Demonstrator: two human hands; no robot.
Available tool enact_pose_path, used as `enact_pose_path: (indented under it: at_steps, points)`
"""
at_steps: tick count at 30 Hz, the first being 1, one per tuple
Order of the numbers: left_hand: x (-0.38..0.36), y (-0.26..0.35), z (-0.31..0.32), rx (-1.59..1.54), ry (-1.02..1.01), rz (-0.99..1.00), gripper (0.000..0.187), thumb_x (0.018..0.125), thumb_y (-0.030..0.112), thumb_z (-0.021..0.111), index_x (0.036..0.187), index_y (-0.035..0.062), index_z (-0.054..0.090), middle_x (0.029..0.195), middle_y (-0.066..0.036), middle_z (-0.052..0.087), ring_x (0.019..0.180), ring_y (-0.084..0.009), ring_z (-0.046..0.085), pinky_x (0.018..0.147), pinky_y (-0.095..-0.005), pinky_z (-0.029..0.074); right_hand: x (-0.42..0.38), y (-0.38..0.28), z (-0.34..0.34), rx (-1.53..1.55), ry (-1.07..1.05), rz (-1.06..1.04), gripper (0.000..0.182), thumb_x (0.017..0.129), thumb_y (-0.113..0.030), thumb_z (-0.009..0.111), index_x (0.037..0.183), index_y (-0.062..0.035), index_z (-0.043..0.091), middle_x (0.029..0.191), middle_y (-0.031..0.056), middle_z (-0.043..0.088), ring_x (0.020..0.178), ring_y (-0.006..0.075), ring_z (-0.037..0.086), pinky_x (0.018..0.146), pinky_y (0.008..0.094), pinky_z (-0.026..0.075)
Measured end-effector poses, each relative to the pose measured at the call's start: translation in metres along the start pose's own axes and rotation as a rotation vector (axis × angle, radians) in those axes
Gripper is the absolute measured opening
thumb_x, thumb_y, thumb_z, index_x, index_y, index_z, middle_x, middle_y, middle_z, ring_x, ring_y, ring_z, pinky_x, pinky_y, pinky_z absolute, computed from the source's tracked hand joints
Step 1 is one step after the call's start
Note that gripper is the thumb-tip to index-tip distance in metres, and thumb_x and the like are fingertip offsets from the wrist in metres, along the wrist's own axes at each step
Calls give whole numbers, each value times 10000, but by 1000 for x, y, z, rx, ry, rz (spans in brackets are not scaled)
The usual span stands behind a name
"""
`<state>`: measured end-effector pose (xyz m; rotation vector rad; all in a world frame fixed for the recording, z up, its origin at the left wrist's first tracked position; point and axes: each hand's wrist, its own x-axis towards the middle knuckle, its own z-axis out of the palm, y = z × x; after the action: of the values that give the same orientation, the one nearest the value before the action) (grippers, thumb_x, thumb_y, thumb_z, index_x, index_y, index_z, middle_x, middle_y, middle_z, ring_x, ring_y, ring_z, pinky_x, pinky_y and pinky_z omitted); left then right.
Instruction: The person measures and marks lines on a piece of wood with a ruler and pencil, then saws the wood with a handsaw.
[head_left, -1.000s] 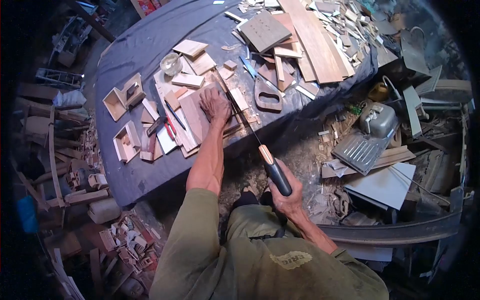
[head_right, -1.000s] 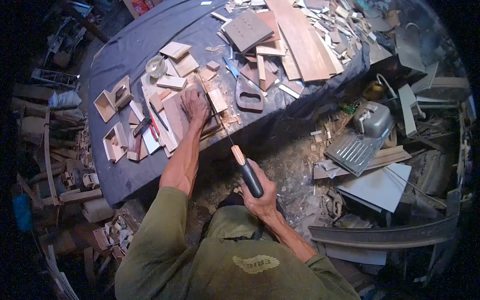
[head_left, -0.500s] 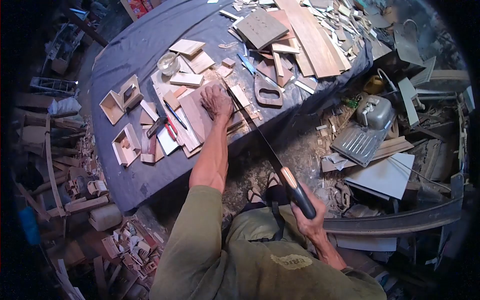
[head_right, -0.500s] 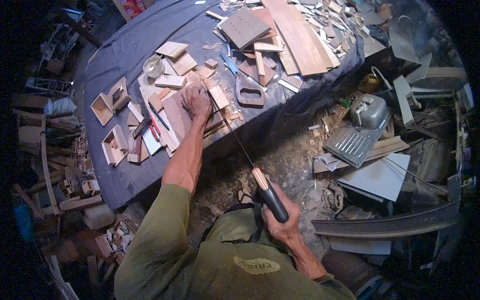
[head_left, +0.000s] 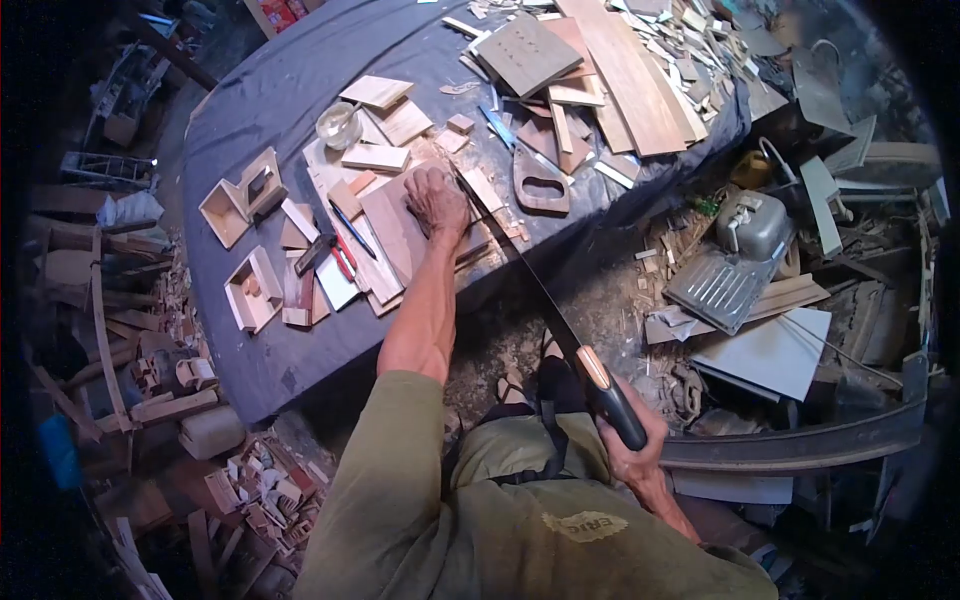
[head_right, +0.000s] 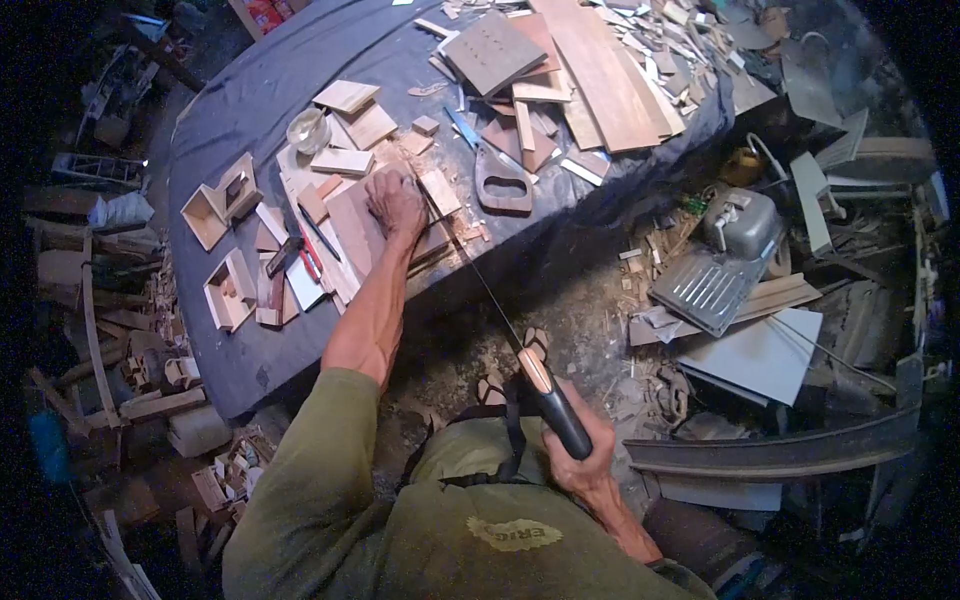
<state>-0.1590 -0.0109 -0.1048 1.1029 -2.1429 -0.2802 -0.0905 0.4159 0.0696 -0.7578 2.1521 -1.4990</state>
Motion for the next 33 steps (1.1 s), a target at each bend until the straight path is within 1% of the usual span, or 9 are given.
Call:
enact_pose_path:
  at_steps: [4, 7, 10, 14, 21, 24, 25, 29, 33]
  points:
    - [3, -9, 5, -45, -20, 61, 100, 818, 100, 591, 896, 47, 624, 1019, -146, 570, 1045, -370, 518, 853, -499, 442, 39, 4, 31, -12, 44, -78, 560, 812, 20, 635, 1368, 20, 570, 968, 129, 697, 823, 127, 649, 737, 273, 518]
    - [10, -12, 7, -23, 22, 59, 97, 823, 100, 588, 897, 49, 624, 1010, -148, 569, 1036, -374, 521, 847, -503, 440, 69, -11, 45, 79, -59, 48, 559, 821, 18, 635, 1375, 14, 564, 984, 135, 697, 856, 130, 652, 761, 269, 515]
    - [5, -4, 11, 10, 52, 32, 96, 824, 103, 589, 898, 54, 625, 1009, -151, 568, 1027, -376, 524, 842, -505, 437, 49, -2, 35, 31, -7, -48, 558, 820, 25, 631, 1375, 5, 570, 996, 142, 700, 876, 129, 652, 799, 263, 508]
    - [2, -6, 4, -12, -11, 41, 128, 826, 107, 592, 925, 36, 632, 1000, -168, 570, 1012, -388, 520, 849, -504, 433, 2, -8, -1, 22, -37, 26, 556, 819, 32, 631, 1371, -1, 576, 1014, 139, 703, 898, 116, 640, 824, 256, 500]
    - [23, -7, 11, -101, 93, 105, 150, 806, 48, 553, 931, -7, 614, 987, -191, 573, 1033, -393, 515, 893, -493, 438, 62, 13, 42, 109, 30, -73, 572, 808, 20, 655, 1374, 7, 570, 1031, 151, 711, 884, 136, 659, 786, 275, 519]
    - [15, -12, 5, -71, 35, 90, 136, 818, 66, 558, 924, 6, 619, 991, -183, 577, 1050, -389, 518, 921, -487, 439, 43, 3, 36, 54, -13, 57, 587, 795, 27, 665, 1373, 9, 567, 1041, 166, 716, 881, 145, 669, 774, 282, 525]
    - [14, -9, 3, -63, 41, 75, 133, 820, 72, 560, 921, 12, 621, 989, -180, 578, 1050, -385, 518, 917, -484, 441, 35, 5, 33, 48, -2, -19, 594, 784, 28, 672, 1370, 9, 571, 1068, 172, 718, 890, 153, 671, 783, 284, 526]
    - [9, -11, 4, -112, 15, 129, 118, 830, 96, 568, 913, 39, 631, 982, -178, 577, 1005, -376, 524, 889, -477, 436, 20, 8, 20, 18, 14, 36, 593, 781, 21, 676, 1365, -3, 580, 1064, 179, 723, 879, 170, 694, 787, 286, 523]
    - [6, -12, -11, -145, -26, 183, 146, 847, 93, 575, 967, 30, 631, 983, -191, 568, 975, -383, 520, 892, -480, 427, 18, 21, 23, -11, 30, -36, 608, 777, 20, 682, 1374, -8, 572, 1079, 189, 724, 895, 185, 710, 797, 296, 530]
